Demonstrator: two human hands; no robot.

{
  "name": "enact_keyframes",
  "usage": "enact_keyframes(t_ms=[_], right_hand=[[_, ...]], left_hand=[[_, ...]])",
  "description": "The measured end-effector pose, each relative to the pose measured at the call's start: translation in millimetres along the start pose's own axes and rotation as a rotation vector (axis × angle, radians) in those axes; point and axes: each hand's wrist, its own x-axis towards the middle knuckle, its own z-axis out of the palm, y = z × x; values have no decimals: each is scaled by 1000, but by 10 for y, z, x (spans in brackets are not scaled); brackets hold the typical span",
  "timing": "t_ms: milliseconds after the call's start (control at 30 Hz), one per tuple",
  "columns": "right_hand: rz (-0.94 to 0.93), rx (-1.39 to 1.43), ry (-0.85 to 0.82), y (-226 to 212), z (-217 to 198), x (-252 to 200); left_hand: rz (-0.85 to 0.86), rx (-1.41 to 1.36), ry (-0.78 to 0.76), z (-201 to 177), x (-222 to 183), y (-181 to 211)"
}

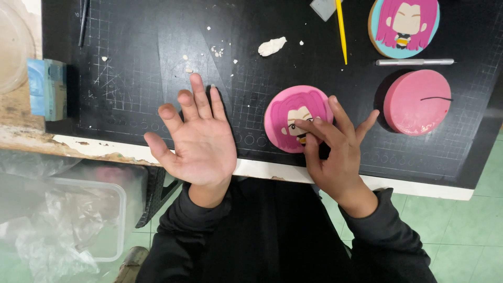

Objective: Decorating a circular fondant base with a character face by applying small fondant pieces and painting fine details.

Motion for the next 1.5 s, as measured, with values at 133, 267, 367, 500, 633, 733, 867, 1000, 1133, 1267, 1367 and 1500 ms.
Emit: enact_keyframes(t_ms=[133,267,367,500,633,733,867,1000,1133,1267,1367,1500], right_hand=[[6,-17,-71,21,-11,-4],[-11,-50,-86,-3,-40,15],[-16,-60,-86,-25,-45,35],[-43,-65,-92,-37,-57,39],[-37,-58,-83,-23,-52,27],[-11,-43,-97,-18,-64,26],[-15,-38,-98,-18,-67,23],[-12,-42,-94,-13,-66,17],[-36,-62,-95,-43,-65,39],[-24,-29,-69,-13,-55,18],[-29,-11,-71,-15,-58,22],[-24,1,-52,-17,-59,18]], left_hand=[[-1,3,22,18,1,2],[0,3,-3,-7,-2,-1],[6,14,-9,4,5,0],[5,24,5,9,8,2],[2,37,22,16,10,8],[2,31,4,5,11,7],[3,25,1,5,12,8],[2,28,3,9,12,11],[-1,30,4,13,16,17],[0,33,8,18,16,15],[0,44,4,7,13,15],[6,29,-11,-8,11,14]])
